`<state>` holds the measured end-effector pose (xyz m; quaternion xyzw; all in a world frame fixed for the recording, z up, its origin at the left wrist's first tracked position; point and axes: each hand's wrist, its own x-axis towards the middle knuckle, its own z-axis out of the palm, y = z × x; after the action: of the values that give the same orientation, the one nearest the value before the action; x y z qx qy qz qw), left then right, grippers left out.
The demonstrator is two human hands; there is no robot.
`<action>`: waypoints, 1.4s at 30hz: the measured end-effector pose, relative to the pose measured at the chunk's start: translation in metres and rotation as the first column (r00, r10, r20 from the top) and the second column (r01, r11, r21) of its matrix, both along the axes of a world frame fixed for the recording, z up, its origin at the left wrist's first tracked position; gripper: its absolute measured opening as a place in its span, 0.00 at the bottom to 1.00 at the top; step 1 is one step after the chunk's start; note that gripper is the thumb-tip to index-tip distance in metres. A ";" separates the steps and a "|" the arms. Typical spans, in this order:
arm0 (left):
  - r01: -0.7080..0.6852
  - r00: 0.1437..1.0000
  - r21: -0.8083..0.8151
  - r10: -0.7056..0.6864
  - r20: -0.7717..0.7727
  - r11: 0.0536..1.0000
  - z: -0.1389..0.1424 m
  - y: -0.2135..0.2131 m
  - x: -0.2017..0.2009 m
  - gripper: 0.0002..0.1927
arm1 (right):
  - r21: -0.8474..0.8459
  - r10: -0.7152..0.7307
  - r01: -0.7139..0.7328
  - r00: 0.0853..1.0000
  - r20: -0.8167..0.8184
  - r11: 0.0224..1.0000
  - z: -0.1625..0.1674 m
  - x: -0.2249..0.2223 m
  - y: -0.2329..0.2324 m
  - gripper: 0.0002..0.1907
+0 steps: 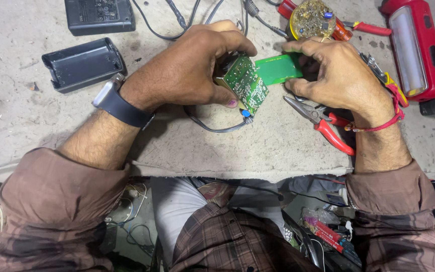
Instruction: The person solders wires to a small green circuit board using a soldering iron and solder wire. They also use pliers to strip and trim wires, and handle a yellow component and a black plastic housing during the process.
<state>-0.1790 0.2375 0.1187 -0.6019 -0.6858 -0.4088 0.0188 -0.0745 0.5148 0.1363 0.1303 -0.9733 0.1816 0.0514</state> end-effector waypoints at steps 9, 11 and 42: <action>-0.126 0.921 -0.126 0.164 0.354 0.984 -0.005 0.007 0.001 0.52 | -0.156 -0.245 0.235 0.968 -0.048 0.959 0.000 0.009 0.000 0.22; -0.167 0.915 -0.162 0.214 0.343 0.973 -0.003 0.011 -0.003 0.56 | -0.403 -0.221 0.140 0.962 -0.162 0.904 0.001 0.008 -0.003 0.23; -0.278 0.956 0.106 0.264 0.125 0.955 -0.030 0.014 -0.023 0.58 | -0.920 0.125 0.202 0.958 0.256 0.337 -0.020 -0.008 -0.015 0.27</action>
<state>-0.2017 0.2519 0.0888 -0.4765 -0.7355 -0.4758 0.0741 -0.0821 0.4996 0.1168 0.0261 -0.6895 0.7236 -0.0176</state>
